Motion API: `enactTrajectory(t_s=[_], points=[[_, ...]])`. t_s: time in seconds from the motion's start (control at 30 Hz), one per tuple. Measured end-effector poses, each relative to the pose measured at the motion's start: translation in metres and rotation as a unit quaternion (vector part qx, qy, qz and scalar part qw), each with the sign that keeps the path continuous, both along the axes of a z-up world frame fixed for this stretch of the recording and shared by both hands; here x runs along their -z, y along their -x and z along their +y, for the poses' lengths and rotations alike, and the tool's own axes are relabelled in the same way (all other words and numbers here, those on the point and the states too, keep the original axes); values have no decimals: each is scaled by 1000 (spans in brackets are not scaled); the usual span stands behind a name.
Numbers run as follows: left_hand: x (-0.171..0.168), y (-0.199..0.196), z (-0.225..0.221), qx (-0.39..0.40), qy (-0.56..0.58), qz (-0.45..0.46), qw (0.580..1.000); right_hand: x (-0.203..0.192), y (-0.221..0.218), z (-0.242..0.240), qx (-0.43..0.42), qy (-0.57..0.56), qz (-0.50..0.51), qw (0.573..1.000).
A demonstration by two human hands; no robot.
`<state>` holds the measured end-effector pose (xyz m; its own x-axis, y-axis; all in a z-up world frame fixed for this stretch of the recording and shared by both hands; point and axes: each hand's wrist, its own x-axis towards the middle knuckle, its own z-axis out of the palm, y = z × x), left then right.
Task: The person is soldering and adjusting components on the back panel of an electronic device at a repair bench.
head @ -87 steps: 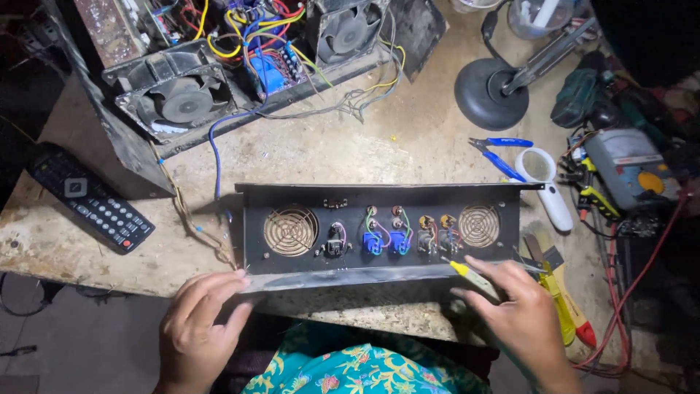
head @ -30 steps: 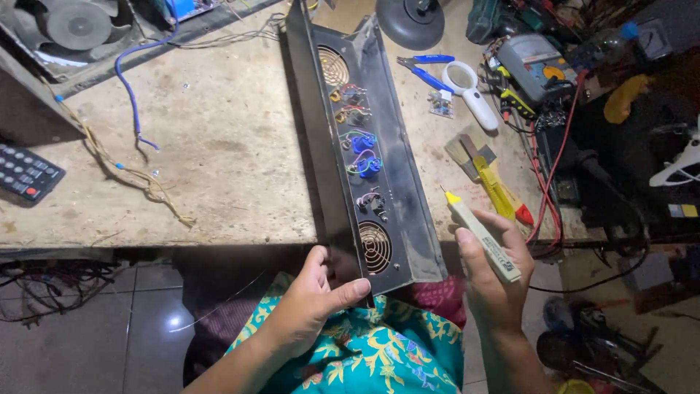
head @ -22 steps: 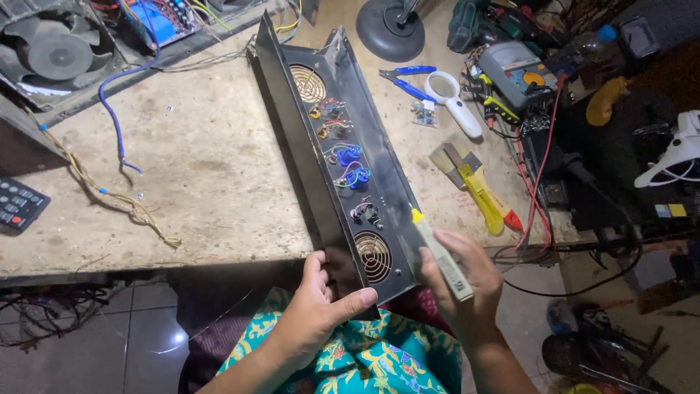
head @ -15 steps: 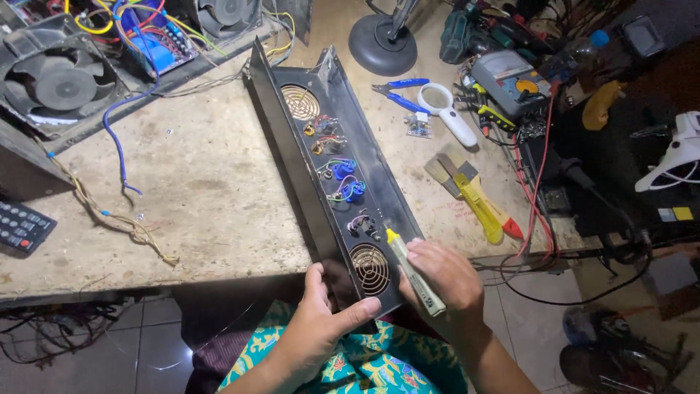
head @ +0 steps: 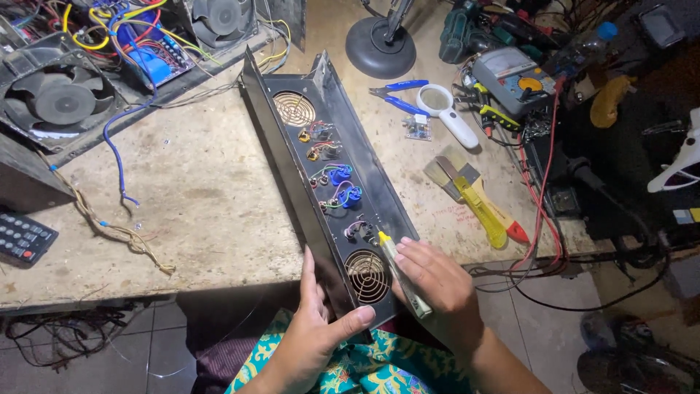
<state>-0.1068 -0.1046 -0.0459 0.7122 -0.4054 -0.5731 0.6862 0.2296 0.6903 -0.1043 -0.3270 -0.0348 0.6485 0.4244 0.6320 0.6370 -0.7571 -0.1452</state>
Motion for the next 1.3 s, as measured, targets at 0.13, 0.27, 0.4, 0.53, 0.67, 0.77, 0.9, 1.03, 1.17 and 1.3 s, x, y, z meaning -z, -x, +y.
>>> enactTrajectory(t_s=[0.13, 0.27, 0.4, 0.53, 0.67, 0.77, 0.9, 1.03, 1.17, 1.3], points=[[-3, 0, 0, -22, 61, -67, 996, -7, -5, -2, -9, 15, 59, 998], [0, 0, 0, -19, 71, -78, 994, -5, -6, 0, -10, 2, 71, 997], [8, 1, -1, -12, 70, -108, 992, -5, -7, -1, -18, -7, 88, 996], [7, 1, 0, -7, 47, -117, 992, 6, -6, -5, 0, -13, 70, 997], [-3, 0, -1, 0, 10, -93, 996, 4, -2, -6, 51, -99, 91, 990], [-6, 0, 3, -30, 17, -143, 989, -39, 2, 19, 94, -250, 217, 939], [-37, -13, 27, -16, -72, -205, 976, -63, -6, 11, 150, -266, 256, 917], [-74, -29, 40, -15, -50, -133, 990, -83, -19, 23, 268, -459, 373, 761], [-115, -42, 46, -76, 90, -101, 988, -100, -21, 36, 208, -512, 294, 780], [-142, -52, 42, -117, 89, -67, 987, -117, -30, 30, 133, -518, 203, 820]])
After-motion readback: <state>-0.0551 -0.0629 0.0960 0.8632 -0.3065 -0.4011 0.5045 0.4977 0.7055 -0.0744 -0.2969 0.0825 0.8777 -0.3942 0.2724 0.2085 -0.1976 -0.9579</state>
